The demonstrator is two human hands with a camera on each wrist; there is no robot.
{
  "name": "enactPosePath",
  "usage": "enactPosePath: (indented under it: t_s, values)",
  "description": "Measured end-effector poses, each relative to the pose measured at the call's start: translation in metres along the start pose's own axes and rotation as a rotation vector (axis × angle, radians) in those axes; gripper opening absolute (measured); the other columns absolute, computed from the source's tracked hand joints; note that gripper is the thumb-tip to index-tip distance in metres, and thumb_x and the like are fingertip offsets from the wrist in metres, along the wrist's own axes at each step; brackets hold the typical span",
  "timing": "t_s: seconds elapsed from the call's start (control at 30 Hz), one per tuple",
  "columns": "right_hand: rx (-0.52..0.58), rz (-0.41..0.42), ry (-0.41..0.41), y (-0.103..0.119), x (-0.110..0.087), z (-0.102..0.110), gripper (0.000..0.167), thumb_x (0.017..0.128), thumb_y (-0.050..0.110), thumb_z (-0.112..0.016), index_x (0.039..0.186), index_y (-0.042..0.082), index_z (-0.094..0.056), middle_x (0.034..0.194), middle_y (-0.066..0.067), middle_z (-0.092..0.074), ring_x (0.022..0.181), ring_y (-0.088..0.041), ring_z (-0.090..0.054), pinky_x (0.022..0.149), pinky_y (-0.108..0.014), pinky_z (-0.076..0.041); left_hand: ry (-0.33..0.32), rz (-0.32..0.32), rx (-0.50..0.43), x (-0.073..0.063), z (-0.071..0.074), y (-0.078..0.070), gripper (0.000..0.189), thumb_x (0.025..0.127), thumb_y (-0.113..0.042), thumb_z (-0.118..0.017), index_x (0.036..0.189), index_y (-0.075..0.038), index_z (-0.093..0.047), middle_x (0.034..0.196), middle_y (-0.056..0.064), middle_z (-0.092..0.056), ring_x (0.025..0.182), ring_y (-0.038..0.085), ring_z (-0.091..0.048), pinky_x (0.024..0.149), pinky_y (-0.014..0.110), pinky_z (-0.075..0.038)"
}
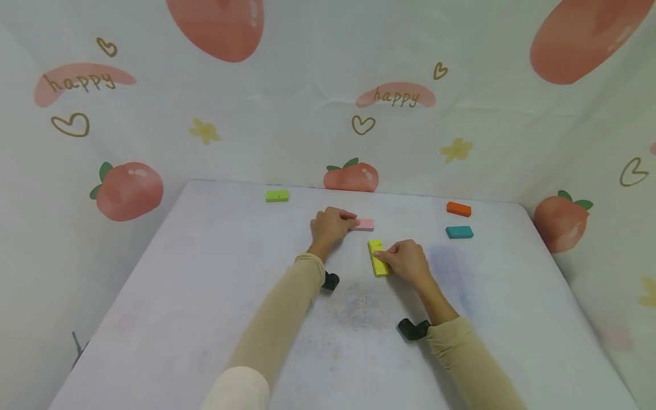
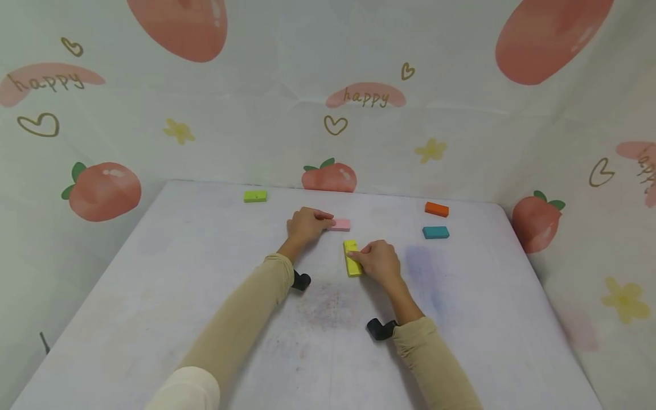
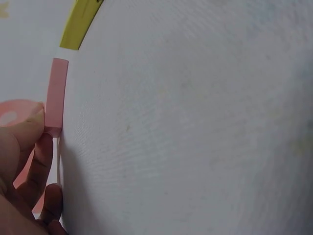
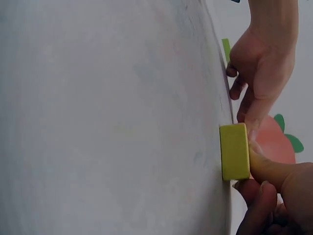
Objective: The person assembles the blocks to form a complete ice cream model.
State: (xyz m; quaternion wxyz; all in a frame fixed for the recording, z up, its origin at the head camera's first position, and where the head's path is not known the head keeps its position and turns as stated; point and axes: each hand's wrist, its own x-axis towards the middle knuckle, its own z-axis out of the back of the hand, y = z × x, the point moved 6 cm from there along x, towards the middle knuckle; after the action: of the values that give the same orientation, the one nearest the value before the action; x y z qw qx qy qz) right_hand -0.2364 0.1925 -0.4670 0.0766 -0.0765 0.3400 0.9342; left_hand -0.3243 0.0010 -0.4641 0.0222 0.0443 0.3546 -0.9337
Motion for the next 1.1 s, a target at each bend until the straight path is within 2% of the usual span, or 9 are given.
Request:
enactPosePath:
  t_s: [0.47, 0.67, 1.1]
  values:
    - [0.046, 0.088, -0.043, 0.017, -0.001, -0.01, 0.037, 0.091, 0.035, -0.077, 0.075, 0.002, -0.075, 0.057, -0.003, -0.065, 0.051, -0.012, -0.05, 0.049, -0.025, -0.037, 0.019, -0.027, 0.006, 0.0, -0.001, -0.005, 0.018, 0.09, -0.045, -0.075, 0.104, -0.035, -0.082, 0.112, -0.011, -0.078, 0.117, 0.026, -0.063, 0.106, 0.048, -0.039]
    - [0.049, 0.07, -0.043, 0.022, 0.0, -0.013, 0.038, 0.092, 0.036, -0.076, 0.073, 0.003, -0.075, 0.054, -0.002, -0.062, 0.05, -0.013, -0.048, 0.047, -0.025, -0.034, 0.03, -0.038, -0.014, 0.0, -0.003, -0.005, 0.018, 0.09, -0.044, -0.076, 0.103, -0.033, -0.082, 0.114, -0.01, -0.078, 0.118, 0.026, -0.062, 0.107, 0.05, -0.038]
    - [0.04, -0.002, -0.034, 0.021, 0.006, -0.015, 0.038, 0.091, 0.04, -0.076, 0.077, 0.005, -0.076, 0.056, -0.001, -0.062, 0.054, -0.015, -0.051, 0.048, -0.026, -0.036, 0.032, -0.039, -0.021, -0.002, -0.004, -0.007, 0.019, 0.09, -0.042, -0.077, 0.103, -0.03, -0.082, 0.111, -0.01, -0.078, 0.116, 0.024, -0.063, 0.105, 0.049, -0.039]
